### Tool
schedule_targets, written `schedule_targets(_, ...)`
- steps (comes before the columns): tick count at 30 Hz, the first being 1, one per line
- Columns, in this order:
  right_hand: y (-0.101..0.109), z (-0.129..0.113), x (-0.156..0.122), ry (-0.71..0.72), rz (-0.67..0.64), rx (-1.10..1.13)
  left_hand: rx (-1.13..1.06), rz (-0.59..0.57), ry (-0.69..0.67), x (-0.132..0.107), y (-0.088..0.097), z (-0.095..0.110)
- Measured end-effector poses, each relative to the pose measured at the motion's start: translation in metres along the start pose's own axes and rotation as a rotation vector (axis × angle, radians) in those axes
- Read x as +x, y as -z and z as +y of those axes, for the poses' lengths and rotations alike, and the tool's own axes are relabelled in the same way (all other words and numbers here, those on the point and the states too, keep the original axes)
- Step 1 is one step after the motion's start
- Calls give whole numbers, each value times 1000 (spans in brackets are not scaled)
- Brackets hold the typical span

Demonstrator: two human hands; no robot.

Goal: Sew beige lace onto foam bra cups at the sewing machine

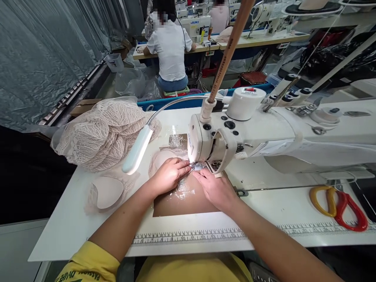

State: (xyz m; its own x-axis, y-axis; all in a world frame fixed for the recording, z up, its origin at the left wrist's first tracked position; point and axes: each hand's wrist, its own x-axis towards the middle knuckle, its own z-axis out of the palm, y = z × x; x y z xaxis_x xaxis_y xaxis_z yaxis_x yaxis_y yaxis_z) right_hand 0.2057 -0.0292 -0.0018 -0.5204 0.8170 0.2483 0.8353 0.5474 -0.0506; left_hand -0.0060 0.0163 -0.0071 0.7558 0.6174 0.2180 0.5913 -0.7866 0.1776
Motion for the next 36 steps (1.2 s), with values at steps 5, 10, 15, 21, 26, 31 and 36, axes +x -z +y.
schedule_targets(5,-4,3,-3,-8,24,65,10,-6,34,3,2,-1)
schedule_targets(10,-5,4,-4,-28,7,85,28,-8,39,2,4,0)
schedule_targets(15,-5,5,-5,-45,35,89,106,-20,132,-2,16,4)
schedule_targets(21,-2,9,-3,-28,54,139,138,-136,243,-10,32,18)
schedule_targets(26,-3,11,-3,-36,31,107,140,-146,244,-8,26,33)
schedule_targets(31,-2,10,-3,-48,36,75,50,-104,129,-7,19,38)
schedule_targets(36,0,8,-5,-20,27,81,33,-76,55,-10,13,37)
